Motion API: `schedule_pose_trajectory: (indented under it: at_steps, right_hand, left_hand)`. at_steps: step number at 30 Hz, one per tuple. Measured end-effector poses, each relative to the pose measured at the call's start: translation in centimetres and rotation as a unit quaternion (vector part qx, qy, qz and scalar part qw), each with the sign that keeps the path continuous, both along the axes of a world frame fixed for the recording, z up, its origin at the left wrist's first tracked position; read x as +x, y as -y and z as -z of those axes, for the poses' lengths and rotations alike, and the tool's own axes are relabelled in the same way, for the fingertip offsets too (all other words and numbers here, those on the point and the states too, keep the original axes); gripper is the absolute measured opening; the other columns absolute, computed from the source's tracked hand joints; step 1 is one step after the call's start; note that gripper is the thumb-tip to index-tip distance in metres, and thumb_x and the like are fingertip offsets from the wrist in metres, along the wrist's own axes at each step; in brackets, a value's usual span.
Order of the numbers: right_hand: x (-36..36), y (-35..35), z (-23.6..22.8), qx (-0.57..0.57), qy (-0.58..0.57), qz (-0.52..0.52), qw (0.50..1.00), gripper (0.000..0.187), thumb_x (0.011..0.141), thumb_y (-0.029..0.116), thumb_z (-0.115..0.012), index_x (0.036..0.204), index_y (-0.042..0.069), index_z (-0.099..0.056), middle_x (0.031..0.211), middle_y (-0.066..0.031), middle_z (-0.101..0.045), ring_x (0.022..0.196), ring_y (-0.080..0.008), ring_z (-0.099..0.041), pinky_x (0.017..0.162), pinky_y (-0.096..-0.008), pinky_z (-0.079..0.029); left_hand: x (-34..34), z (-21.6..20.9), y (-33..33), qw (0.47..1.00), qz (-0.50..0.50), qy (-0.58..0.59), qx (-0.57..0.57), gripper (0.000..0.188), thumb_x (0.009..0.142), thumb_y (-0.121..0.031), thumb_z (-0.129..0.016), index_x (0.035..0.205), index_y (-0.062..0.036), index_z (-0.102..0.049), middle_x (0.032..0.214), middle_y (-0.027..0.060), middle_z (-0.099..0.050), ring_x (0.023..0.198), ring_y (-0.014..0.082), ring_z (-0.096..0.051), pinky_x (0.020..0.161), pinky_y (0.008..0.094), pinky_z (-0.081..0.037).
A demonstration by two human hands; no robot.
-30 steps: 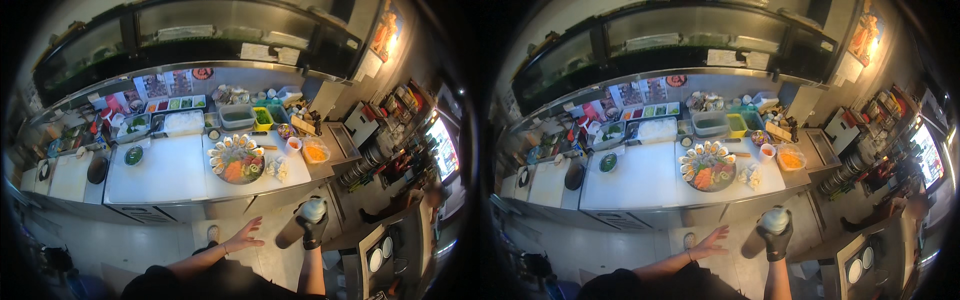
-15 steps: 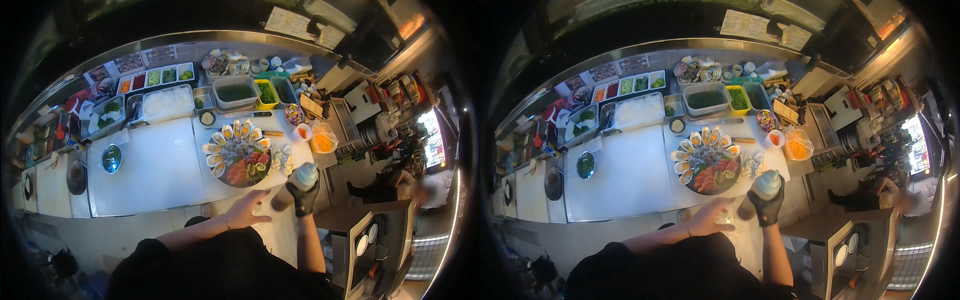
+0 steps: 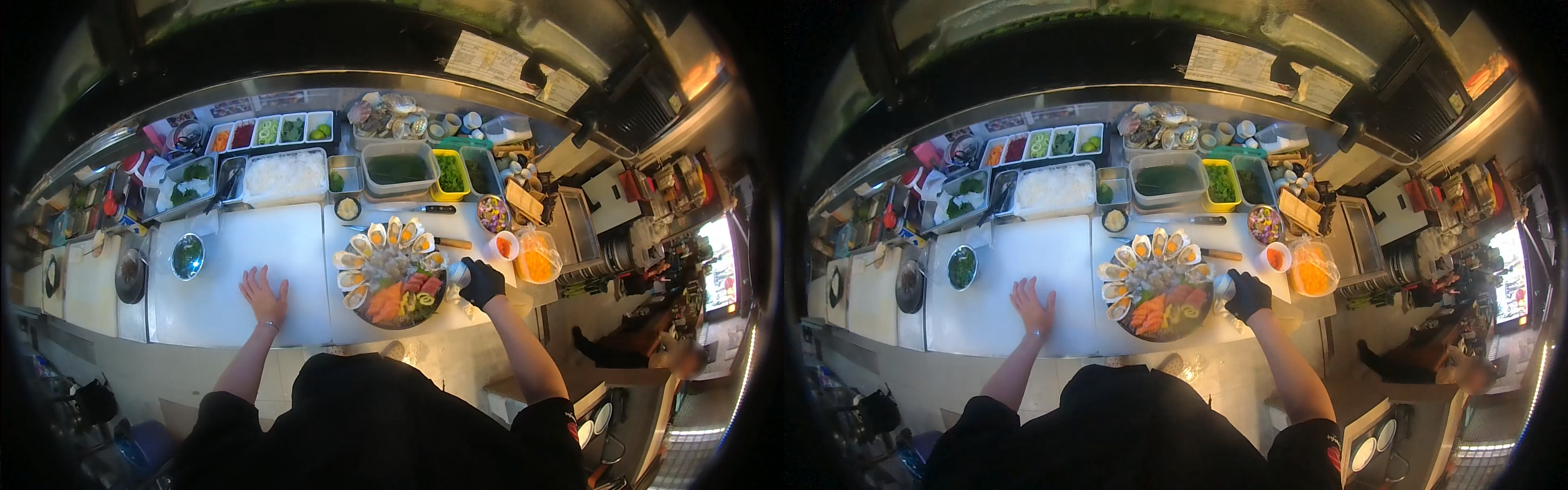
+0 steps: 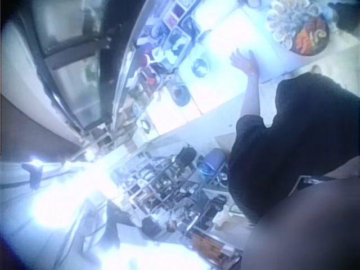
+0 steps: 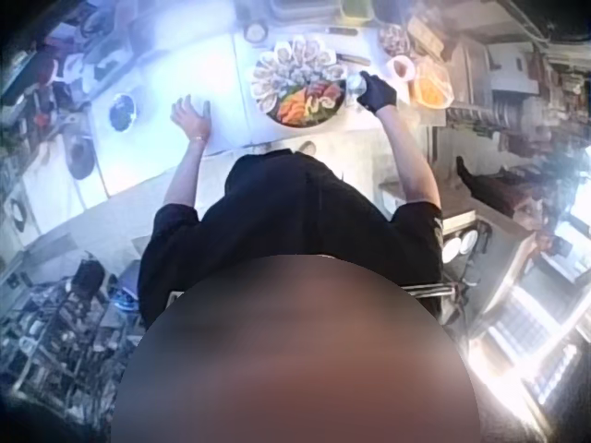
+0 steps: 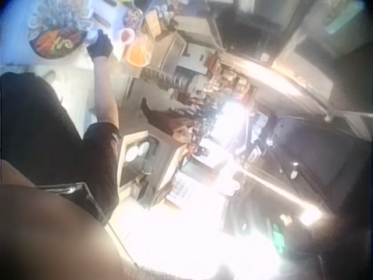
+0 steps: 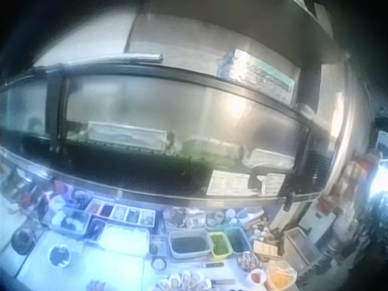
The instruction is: The person assembles a sushi platter by placing sliced salmon, tuna, and other sashimi pieces onto a bed of ice in a round platter. They add roe to oysters using a spoon, then drizzle sauce over the seafood. Finally, they garnish the platter with green leaves.
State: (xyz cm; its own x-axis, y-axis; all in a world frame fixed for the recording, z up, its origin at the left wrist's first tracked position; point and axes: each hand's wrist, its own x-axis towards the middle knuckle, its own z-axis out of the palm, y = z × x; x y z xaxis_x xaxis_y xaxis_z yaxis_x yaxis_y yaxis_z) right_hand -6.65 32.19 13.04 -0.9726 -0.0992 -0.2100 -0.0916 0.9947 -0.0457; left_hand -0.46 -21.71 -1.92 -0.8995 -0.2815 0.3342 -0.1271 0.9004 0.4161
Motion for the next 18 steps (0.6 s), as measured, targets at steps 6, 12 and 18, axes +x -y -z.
schedule_pose_trajectory:
  at_steps: [6,12,18]
  right_hand:
    - [-2.6,0.9,-0.8,0.107,0.075,-0.020,0.991,0.064,0.074,0.020,-0.083,0.135,0.022,-0.063,0.114,-0.0113,-0.074,0.106,-0.0337,-0.075,0.086,-0.0490,-0.062]
    - [-5.0,3.6,-2.4,0.128,0.062,-0.018,0.990,0.063,0.074,0.021,-0.084,0.134,0.022,-0.065,0.113,-0.0097,-0.076,0.106,-0.0327,-0.076,0.086,-0.0481,-0.061]
    - [-8.9,6.8,-3.2,0.190,0.112,-0.028,0.975,0.063,0.075,0.023,-0.084,0.135,0.020,-0.065,0.113,-0.0104,-0.078,0.102,-0.0320,-0.078,0.083,-0.0476,-0.061]
  left_hand:
    - [-0.3,1.6,-0.6,0.998,-0.051,0.036,-0.026,0.073,0.101,-0.050,-0.068,0.157,-0.0096,-0.044,0.163,0.0200,-0.037,0.160,0.0430,-0.024,0.128,0.0713,-0.010]
    - [-0.4,1.1,-0.4,0.996,-0.054,0.067,-0.012,0.075,0.100,-0.052,-0.068,0.157,-0.0094,-0.044,0.163,0.0197,-0.037,0.160,0.0417,-0.024,0.130,0.0691,-0.009]
    - [-0.7,0.8,-0.3,0.996,-0.061,0.071,-0.002,0.075,0.099,-0.052,-0.071,0.156,-0.0089,-0.046,0.163,0.0191,-0.039,0.159,0.0417,-0.025,0.131,0.0675,-0.009]
